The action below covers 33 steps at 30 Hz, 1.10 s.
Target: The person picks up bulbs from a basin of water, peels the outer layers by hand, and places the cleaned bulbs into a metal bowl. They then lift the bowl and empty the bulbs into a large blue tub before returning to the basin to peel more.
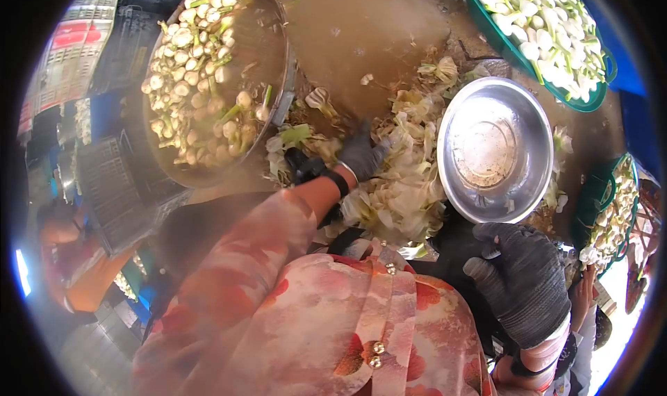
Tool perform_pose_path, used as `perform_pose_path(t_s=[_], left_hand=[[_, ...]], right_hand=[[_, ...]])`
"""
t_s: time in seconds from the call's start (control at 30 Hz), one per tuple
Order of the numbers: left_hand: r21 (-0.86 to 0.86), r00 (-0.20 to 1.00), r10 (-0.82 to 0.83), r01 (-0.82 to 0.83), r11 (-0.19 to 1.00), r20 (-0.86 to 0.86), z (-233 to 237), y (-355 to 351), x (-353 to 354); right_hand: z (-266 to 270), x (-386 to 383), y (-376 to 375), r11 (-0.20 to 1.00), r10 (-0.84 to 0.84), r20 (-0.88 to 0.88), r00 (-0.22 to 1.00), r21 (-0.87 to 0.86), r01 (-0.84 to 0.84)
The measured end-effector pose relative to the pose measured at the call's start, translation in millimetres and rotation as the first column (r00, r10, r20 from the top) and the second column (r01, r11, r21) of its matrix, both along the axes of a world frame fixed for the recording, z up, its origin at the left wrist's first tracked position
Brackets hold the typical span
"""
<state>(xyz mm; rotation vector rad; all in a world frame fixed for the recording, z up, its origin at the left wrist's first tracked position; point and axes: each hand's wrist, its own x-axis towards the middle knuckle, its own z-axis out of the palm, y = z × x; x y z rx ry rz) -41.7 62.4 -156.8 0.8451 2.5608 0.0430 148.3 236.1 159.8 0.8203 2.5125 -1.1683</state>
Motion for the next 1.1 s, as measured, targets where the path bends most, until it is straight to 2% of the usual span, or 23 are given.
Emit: perform_pose_path(t_s=[0.07,0.1,0.13,0.17,0.2,0.23,0.27,0.3,0.4,0.43,0.5,0.53,0.57,0.63,0.67,0.7,0.77,0.8,0.87,0.93,0.97,1.03,1.1], left_hand=[[0.200,0.940,0.163,-0.229,0.953,0.299,-6.4,-11.3,6.3],[-0.025,0.965,0.222,-0.220,0.975,0.139,7.8,-13.4,-3.9],[0.019,0.947,0.321,-0.321,0.947,-0.001,-5.3,-27.3,-17.6],[0.082,0.870,0.474,-0.467,0.881,-0.137,-29.9,-50.7,-36.9],[0.116,0.745,0.621,-0.613,0.781,-0.241,-58.4,-78.2,-56.8],[0.091,0.619,0.745,-0.751,0.654,-0.250,-90.4,-108.0,-78.1],[0.080,0.507,0.845,-0.847,0.525,-0.172,-134.2,-140.1,-102.3],[0.110,0.325,0.941,-0.943,0.314,0.097,-185.0,-166.7,-127.5],[0.331,0.476,0.867,-0.850,0.409,0.151,-192.6,-175.5,-145.7],[0.242,0.490,0.868,-0.855,0.459,0.085,-141.6,-137.3,-116.2],[0.081,0.555,0.832,-0.828,0.555,-0.016,-83.5,-79.2,-100.5],[0.087,0.648,0.757,-0.762,0.642,0.082,-72.0,-60.0,-95.2],[0.109,0.720,0.668,-0.691,0.715,0.186,-60.8,-41.0,-90.2],[0.162,0.867,0.445,-0.484,0.860,0.226,-55.6,5.1,-53.7],[0.215,0.951,0.275,-0.300,0.929,0.139,-48.0,21.2,-22.8],[0.136,0.991,0.062,-0.078,0.988,0.121,-18.6,29.7,8.9],[0.141,0.973,-0.176,0.156,0.978,0.148,-10.3,34.6,24.4],[0.224,0.962,-0.198,0.155,0.962,0.185,-37.6,26.8,27.4],[0.321,0.972,-0.133,0.066,0.945,0.193,-30.8,33.2,9.2],[0.460,0.980,0.181,-0.198,0.865,0.081,-50.9,32.1,-52.5],[0.482,0.940,0.335,-0.265,0.835,-0.063,-67.1,24.4,-75.3],[0.263,0.815,0.579,-0.559,0.786,0.005,-46.7,27.4,-123.9],[0.234,0.828,0.560,-0.543,0.806,-0.010,-84.0,34.3,-131.1]], right_hand=[[4.8,-1.0,0.0,1.000,0.020,-0.028,0.999,0.014,-0.019],[4.8,-1.0,1.2,1.000,0.019,-0.043,0.999,0.021,-0.019],[4.7,-0.9,2.3,0.999,0.019,-0.058,0.998,0.027,-0.018],[3.4,1.8,2.9,1.000,0.012,-0.067,0.998,0.022,-0.010],[3.6,4.4,2.7,0.999,0.026,-0.037,0.999,0.028,-0.025],[3.8,7.0,2.5,0.999,0.042,-0.007,0.999,0.034,-0.041],[4.3,7.0,4.3,0.995,0.067,0.048,0.997,0.069,-0.070],[5.2,7.2,7.5,0.990,0.085,0.106,0.991,0.105,-0.096],[7.0,3.4,15.1,0.979,0.178,0.141,0.974,0.078,-0.190],[6.7,3.3,13.9,0.979,0.185,0.120,0.975,0.060,-0.194],[7.2,2.6,10.5,0.980,0.193,0.063,0.979,0.040,-0.195],[6.1,1.2,10.2,0.971,0.224,0.046,0.974,0.075,-0.227],[5.8,1.1,8.6,0.961,0.255,0.034,0.966,0.107,-0.257],[5.6,0.5,6.5,0.969,0.227,0.023,0.974,0.089,-0.228],[4.6,0.7,5.3,0.985,0.165,0.028,0.986,0.039,-0.166],[7.0,-0.6,5.4,0.990,0.138,0.036,0.990,0.030,-0.139],[13.0,-6.3,5.0,0.991,0.115,0.050,0.992,0.057,-0.117],[14.4,-7.1,5.4,0.990,0.121,0.052,0.991,0.066,-0.124],[14.4,-7.9,6.7,0.989,0.132,0.047,0.990,0.068,-0.135],[8.3,-3.5,7.0,0.995,0.100,0.033,0.994,0.025,-0.100],[2.2,1.6,5.5,0.997,0.070,0.028,0.997,-0.018,-0.069],[5.0,-2.4,6.8,0.994,0.110,0.067,0.992,-0.028,-0.108],[7.2,-2.6,5.9,0.989,0.146,0.069,0.987,-0.014,-0.146]])
